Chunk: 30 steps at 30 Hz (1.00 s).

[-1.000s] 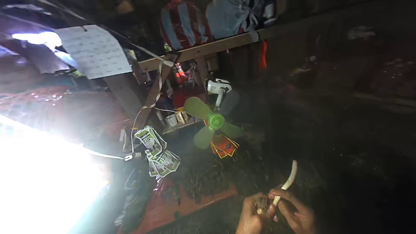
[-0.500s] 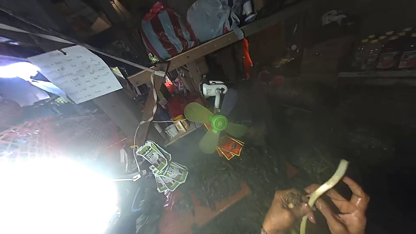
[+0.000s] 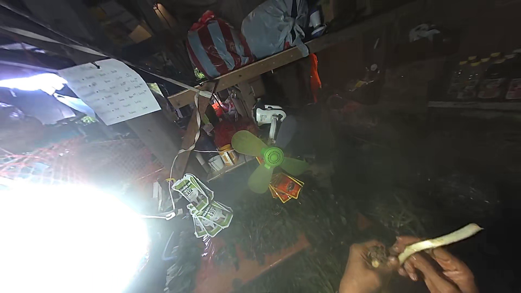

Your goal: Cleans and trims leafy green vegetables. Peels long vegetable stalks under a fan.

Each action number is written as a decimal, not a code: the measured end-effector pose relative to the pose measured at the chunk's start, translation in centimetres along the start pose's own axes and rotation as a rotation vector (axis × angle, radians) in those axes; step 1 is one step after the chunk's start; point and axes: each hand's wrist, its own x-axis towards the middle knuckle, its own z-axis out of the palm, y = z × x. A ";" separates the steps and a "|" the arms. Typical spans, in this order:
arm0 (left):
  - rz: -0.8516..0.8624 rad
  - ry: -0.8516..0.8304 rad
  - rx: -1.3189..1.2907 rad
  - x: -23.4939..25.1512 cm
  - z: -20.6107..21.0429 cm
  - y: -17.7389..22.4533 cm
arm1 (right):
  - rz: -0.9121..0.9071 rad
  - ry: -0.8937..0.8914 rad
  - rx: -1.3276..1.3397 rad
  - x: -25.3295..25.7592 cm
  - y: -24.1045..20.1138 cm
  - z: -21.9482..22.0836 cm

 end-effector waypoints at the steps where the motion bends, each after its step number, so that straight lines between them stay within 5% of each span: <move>1: 0.008 0.032 0.050 0.2 0.5 0.1 | -0.009 0.030 -0.040 0.1 0.0 -0.2; 6: 0.035 0.106 0.206 1.7 2.4 -1.0 | -0.034 0.104 -0.196 0.3 0.6 -1.5; 22: -0.059 -0.128 -0.100 2.0 3.4 -2.0 | -0.186 0.116 -0.449 1.1 0.0 -7.5; 30: -0.120 0.045 0.004 -1.4 4.3 -3.1 | 0.188 0.338 -0.182 1.1 -3.1 -9.2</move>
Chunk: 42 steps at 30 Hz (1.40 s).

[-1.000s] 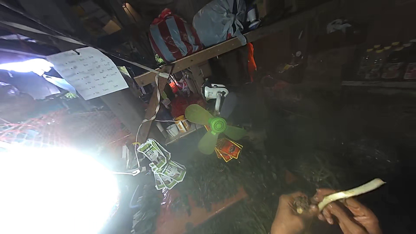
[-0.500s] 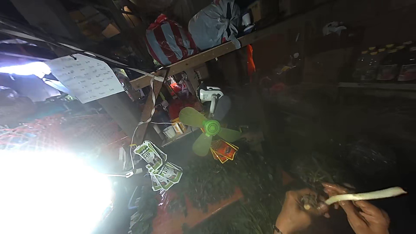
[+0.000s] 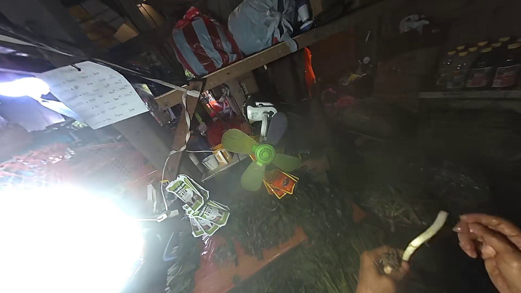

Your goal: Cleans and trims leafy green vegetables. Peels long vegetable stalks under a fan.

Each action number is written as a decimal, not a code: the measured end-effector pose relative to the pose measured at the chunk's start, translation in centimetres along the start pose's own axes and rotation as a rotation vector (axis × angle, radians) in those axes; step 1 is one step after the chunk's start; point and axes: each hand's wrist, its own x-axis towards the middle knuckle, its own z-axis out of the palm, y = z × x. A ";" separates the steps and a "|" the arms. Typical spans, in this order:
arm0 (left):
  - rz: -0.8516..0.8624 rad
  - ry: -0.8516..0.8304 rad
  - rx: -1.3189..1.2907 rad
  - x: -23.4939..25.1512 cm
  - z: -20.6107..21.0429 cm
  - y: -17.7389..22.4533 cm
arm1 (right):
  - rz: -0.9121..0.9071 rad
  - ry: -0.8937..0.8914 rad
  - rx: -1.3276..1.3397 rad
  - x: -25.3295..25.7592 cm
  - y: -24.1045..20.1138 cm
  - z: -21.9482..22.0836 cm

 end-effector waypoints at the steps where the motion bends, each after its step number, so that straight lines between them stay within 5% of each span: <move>1: 0.001 0.051 0.035 -0.3 0.3 0.0 | 0.104 -0.021 0.044 -0.6 0.2 0.3; 5: -0.013 0.258 0.167 -1.1 1.2 0.2 | 0.359 -0.205 0.053 -4.1 1.5 3.4; 10: 0.127 0.349 0.418 -1.7 1.6 -0.7 | 0.191 -0.206 -0.093 -7.5 3.2 6.8; 16: 0.175 0.280 0.494 -1.8 2.1 -1.3 | 0.269 -0.017 -0.057 -7.1 2.5 7.0; 23: 0.017 0.302 0.302 -1.4 2.0 0.1 | 0.295 -0.136 -0.011 -6.2 2.3 6.5; 32: -0.066 0.222 0.142 -1.2 1.5 -1.3 | 0.361 -0.079 0.071 -4.9 2.3 6.2; 42: -0.096 0.093 0.204 -1.1 -0.2 -2.5 | 0.732 -0.132 0.060 -4.0 2.2 5.0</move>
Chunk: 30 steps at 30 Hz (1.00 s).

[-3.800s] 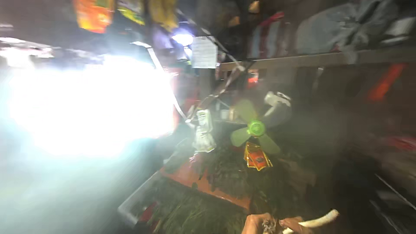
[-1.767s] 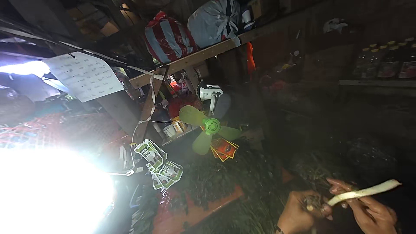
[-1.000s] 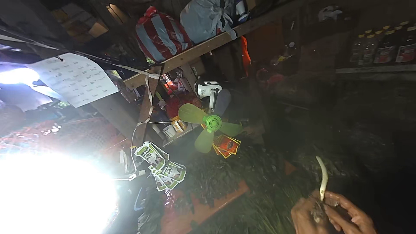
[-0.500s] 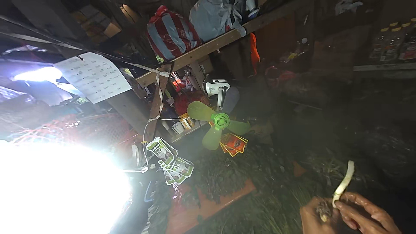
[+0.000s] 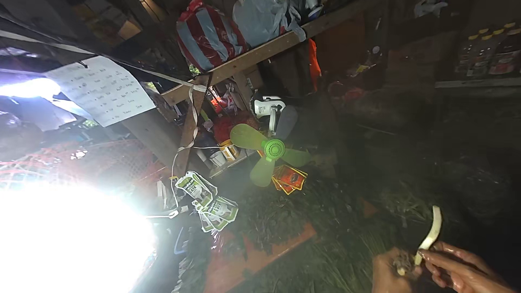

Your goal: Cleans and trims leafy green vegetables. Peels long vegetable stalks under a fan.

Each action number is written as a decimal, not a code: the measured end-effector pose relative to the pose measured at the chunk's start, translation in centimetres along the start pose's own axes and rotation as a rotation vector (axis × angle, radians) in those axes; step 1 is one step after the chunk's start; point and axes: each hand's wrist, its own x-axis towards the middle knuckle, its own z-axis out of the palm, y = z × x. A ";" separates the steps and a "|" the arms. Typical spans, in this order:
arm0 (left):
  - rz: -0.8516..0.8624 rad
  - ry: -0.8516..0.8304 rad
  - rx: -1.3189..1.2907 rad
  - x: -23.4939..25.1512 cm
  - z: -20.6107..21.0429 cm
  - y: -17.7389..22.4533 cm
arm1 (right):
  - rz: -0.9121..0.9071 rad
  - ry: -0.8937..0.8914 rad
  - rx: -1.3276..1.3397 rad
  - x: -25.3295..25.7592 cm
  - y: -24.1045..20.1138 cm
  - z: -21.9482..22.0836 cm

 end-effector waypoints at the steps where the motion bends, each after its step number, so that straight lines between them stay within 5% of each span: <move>1: 0.000 -0.006 0.013 0.1 -0.1 -0.1 | 0.004 0.004 -0.004 0.0 0.1 0.1; 15: -0.046 0.009 -0.129 0.8 -0.2 -1.3 | -0.119 0.054 0.039 1.0 1.3 1.3; 30: -0.091 0.184 0.082 0.3 2.8 -0.8 | -0.382 0.218 -0.390 1.4 2.2 1.2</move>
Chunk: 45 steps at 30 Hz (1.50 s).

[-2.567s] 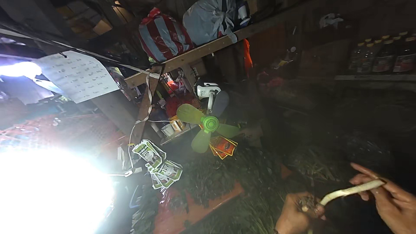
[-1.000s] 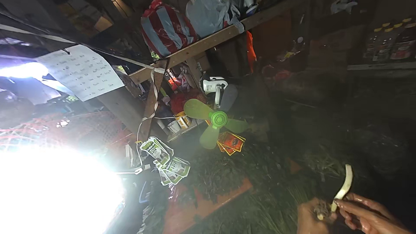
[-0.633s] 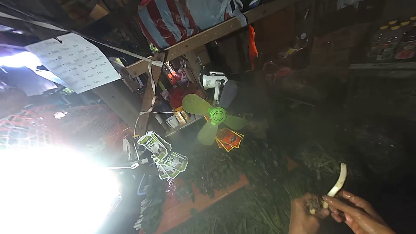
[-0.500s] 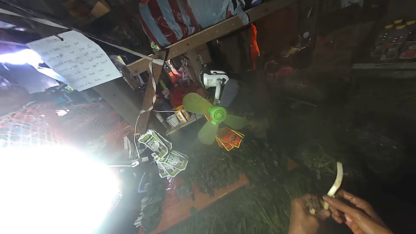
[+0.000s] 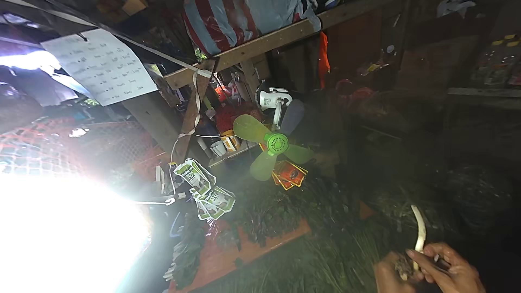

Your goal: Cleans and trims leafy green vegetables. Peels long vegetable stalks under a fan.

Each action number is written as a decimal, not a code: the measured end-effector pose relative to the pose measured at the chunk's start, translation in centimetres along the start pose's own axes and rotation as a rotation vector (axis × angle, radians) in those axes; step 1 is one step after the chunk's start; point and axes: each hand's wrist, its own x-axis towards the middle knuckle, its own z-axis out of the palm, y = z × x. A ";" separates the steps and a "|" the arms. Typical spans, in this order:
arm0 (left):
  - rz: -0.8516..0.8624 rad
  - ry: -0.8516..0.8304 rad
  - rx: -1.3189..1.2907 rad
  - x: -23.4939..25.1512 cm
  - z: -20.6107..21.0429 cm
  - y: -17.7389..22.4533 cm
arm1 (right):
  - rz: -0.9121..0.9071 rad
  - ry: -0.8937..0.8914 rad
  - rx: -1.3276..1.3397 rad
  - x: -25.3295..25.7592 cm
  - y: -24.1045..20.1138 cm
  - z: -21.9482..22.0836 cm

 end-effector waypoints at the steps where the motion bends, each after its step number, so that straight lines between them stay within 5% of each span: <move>1: 0.011 -0.003 -0.003 0.0 0.0 -0.1 | 0.005 -0.005 0.008 0.0 0.0 -0.1; 11: 0.113 -0.131 -0.206 0.6 -1.1 -1.1 | -0.091 -0.264 0.236 0.7 0.9 -2.4; 23: 0.055 -0.408 -0.546 0.4 -1.2 -0.9 | -0.015 -0.266 0.316 -0.4 0.2 -3.4; 38: 0.066 -0.257 -0.421 -1.5 0.4 -1.0 | -0.130 -0.145 -0.282 -2.8 -1.0 -3.4; 45: 0.086 -0.210 -0.215 -2.2 0.2 -0.9 | -0.097 -0.136 -0.305 -3.0 -1.0 -2.7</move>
